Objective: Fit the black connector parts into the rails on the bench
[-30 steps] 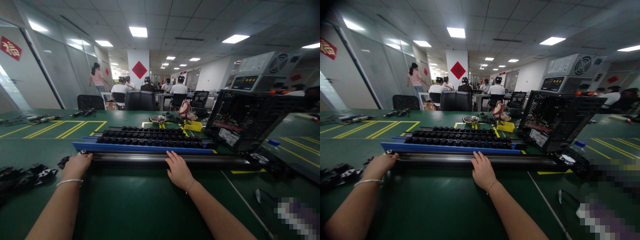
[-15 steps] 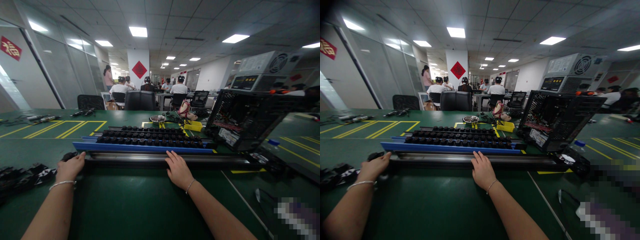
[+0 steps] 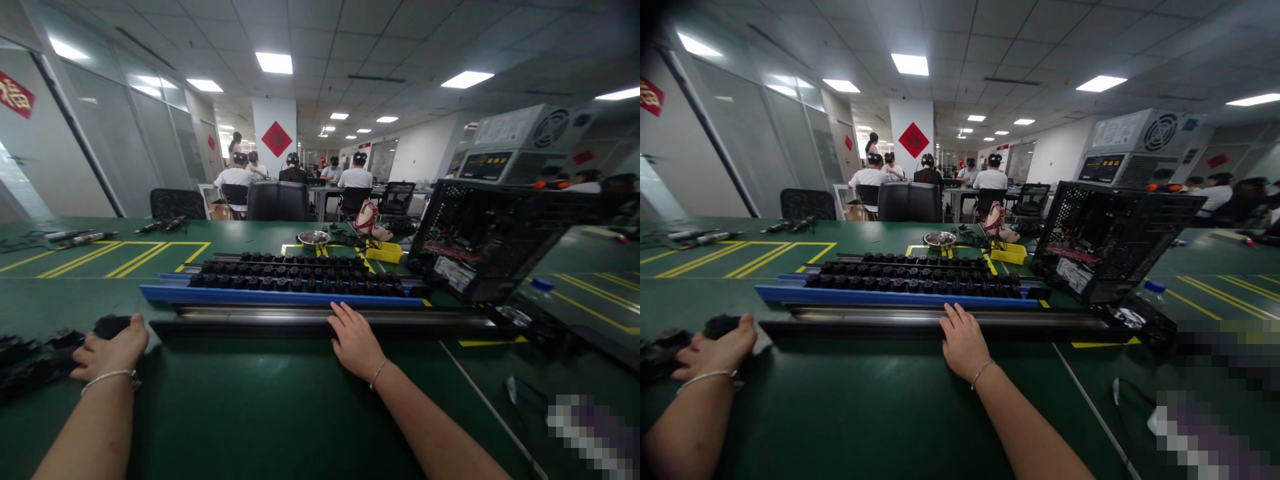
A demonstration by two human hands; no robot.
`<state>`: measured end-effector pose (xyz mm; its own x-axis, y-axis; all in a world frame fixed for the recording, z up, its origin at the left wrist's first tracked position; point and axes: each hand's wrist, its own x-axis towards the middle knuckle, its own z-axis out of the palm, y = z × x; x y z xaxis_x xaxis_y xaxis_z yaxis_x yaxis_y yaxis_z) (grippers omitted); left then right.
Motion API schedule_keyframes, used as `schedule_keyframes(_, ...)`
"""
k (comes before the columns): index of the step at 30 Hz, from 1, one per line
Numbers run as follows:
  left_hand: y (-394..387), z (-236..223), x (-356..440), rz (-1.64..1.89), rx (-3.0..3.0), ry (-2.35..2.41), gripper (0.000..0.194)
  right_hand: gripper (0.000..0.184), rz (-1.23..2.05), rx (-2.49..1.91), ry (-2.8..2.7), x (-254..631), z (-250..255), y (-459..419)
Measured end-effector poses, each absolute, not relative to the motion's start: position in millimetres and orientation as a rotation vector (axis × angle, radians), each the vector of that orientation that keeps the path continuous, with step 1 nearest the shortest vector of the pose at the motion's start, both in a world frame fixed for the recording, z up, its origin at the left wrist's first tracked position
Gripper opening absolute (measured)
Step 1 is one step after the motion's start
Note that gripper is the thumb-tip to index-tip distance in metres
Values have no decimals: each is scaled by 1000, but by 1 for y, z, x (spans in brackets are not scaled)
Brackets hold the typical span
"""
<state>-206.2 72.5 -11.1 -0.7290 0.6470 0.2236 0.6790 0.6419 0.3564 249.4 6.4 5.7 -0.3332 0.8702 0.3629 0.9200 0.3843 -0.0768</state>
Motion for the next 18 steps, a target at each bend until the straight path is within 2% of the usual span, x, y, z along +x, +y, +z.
schedule_keyframes(3,69,-4,-195,-829,-956,-2910,73,43,-179,-1550,-2314,251,8,6)
schedule_keyframes(8,65,20,-148,-1091,-1214,-2412,58,42,-142,-1484,-2263,253,10,4)
schedule_keyframes(13,63,22,-72,-995,-1787,-1850,43,26,-268,-1394,-2068,271,15,12)
schedule_keyframes(18,57,6,-30,-708,-2274,-1465,41,27,-617,-1645,-1582,349,24,24)
